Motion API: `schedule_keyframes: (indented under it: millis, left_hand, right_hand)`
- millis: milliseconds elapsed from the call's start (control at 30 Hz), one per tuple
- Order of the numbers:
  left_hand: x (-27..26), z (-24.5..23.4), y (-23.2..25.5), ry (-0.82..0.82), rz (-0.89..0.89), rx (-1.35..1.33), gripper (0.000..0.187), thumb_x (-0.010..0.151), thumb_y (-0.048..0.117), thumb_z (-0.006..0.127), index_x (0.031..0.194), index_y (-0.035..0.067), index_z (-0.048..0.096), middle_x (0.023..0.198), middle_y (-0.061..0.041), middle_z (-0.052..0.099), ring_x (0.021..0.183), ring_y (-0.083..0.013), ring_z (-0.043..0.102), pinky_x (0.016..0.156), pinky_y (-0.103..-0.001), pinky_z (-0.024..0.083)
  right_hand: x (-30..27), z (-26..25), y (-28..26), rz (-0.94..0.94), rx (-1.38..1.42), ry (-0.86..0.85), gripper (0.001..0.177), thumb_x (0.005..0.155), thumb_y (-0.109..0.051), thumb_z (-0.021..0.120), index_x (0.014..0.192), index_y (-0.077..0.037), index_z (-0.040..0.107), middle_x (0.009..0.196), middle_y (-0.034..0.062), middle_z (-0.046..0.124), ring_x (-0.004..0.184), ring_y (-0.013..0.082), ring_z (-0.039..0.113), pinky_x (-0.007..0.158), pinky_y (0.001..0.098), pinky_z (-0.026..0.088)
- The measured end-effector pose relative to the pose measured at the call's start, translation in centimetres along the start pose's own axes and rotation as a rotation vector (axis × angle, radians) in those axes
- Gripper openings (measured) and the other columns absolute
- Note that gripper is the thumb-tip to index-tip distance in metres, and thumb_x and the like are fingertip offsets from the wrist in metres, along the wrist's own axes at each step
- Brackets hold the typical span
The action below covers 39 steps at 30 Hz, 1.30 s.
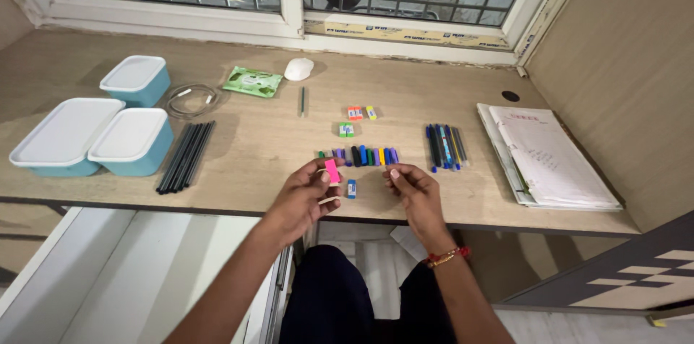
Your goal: The person organizes various stationery items on a desk by picking up erasers and placing them into a small blue container, then closes the container with its lid and places it back on the desk before opening a drawer to move items around.
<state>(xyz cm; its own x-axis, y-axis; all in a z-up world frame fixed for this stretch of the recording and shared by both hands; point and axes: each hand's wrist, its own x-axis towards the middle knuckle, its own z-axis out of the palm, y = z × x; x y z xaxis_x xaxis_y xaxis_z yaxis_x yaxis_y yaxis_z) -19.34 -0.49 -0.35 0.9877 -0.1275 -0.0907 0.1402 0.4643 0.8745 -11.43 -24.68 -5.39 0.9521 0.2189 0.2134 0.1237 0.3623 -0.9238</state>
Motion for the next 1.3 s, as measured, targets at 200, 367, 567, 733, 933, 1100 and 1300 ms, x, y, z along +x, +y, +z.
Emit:
schedule_keyframes:
  millis: [200,367,567,733,933,1100,1300]
  left_hand:
    - [3.9,1.2,-3.3,0.106,0.116,0.290,0.029,0.097,0.015,0.062,0.125,0.004,0.061,0.099,-0.006,0.065,0.078,-0.0133,0.065,0.066,-0.030,0.056]
    - [5.2,2.0,-5.1,0.078,0.221,0.500,0.033,0.095,0.021,0.070,0.120,0.001,0.061,0.089,-0.009,0.068,0.069,-0.0109,0.066,0.057,-0.027,0.053]
    - [4.5,2.4,-5.3,0.114,0.314,0.479,0.039,0.091,0.020,0.076,0.120,0.001,0.060,0.091,-0.011,0.073,0.073,-0.0099,0.070,0.059,-0.023,0.053]
    - [3.4,2.5,-3.3,0.152,0.190,0.466,0.038,0.087,0.018,0.077,0.119,0.005,0.061,0.085,-0.009,0.073,0.065,-0.0105,0.065,0.049,-0.025,0.045]
    - [2.2,-1.0,-2.3,0.297,0.659,0.491,0.023,0.097,0.016,0.068,0.116,0.003,0.064,0.086,-0.003,0.070,0.071,-0.0056,0.065,0.058,-0.021,0.055]
    - [1.7,-2.6,-2.2,0.410,0.571,0.340,0.020,0.100,0.017,0.064,0.114,0.002,0.063,0.081,-0.005,0.068,0.065,-0.0082,0.063,0.053,-0.023,0.048]
    - [2.0,-2.9,-2.1,0.404,0.510,0.387,0.022,0.099,0.017,0.064,0.116,0.002,0.062,0.080,-0.005,0.068,0.065,-0.0081,0.064,0.053,-0.024,0.049]
  right_hand:
    - [-1.7,2.4,-3.1,-0.102,-0.325,-0.173,0.058,0.091,0.000,0.068,0.146,-0.009,0.053,0.128,0.0026,0.065,0.099,0.0113,0.063,0.089,0.0271,0.053]
    - [-2.1,3.3,-3.1,-0.206,-0.393,-0.320,0.062,0.088,0.010,0.064,0.146,-0.007,0.051,0.135,0.0040,0.058,0.106,0.0130,0.068,0.088,0.0268,0.058]
    - [-1.9,2.5,-1.5,-0.126,-0.403,-0.240,0.054,0.091,0.008,0.066,0.142,-0.006,0.056,0.101,0.0074,0.075,0.094,0.0117,0.071,0.082,0.0264,0.057]
    - [-1.1,1.8,-1.2,-0.123,-0.425,-0.151,0.046,0.090,0.002,0.071,0.135,-0.004,0.062,0.099,0.0072,0.076,0.089,0.0112,0.071,0.079,0.0271,0.058]
    - [1.3,0.5,-2.8,-0.049,-0.327,0.068,0.038,0.094,-0.011,0.071,0.131,-0.002,0.067,0.109,0.0051,0.076,0.089,0.0116,0.070,0.077,0.0276,0.058]
    - [2.4,0.8,-4.0,0.010,-0.708,-0.063,0.042,0.092,-0.014,0.075,0.132,-0.003,0.069,0.106,0.0111,0.077,0.082,0.0145,0.067,0.074,0.0304,0.058]
    - [-0.1,3.5,-4.6,-0.052,-1.090,-0.306,0.039,0.086,-0.009,0.073,0.125,-0.006,0.069,0.113,0.0108,0.070,0.085,0.0211,0.075,0.077,0.0325,0.060]
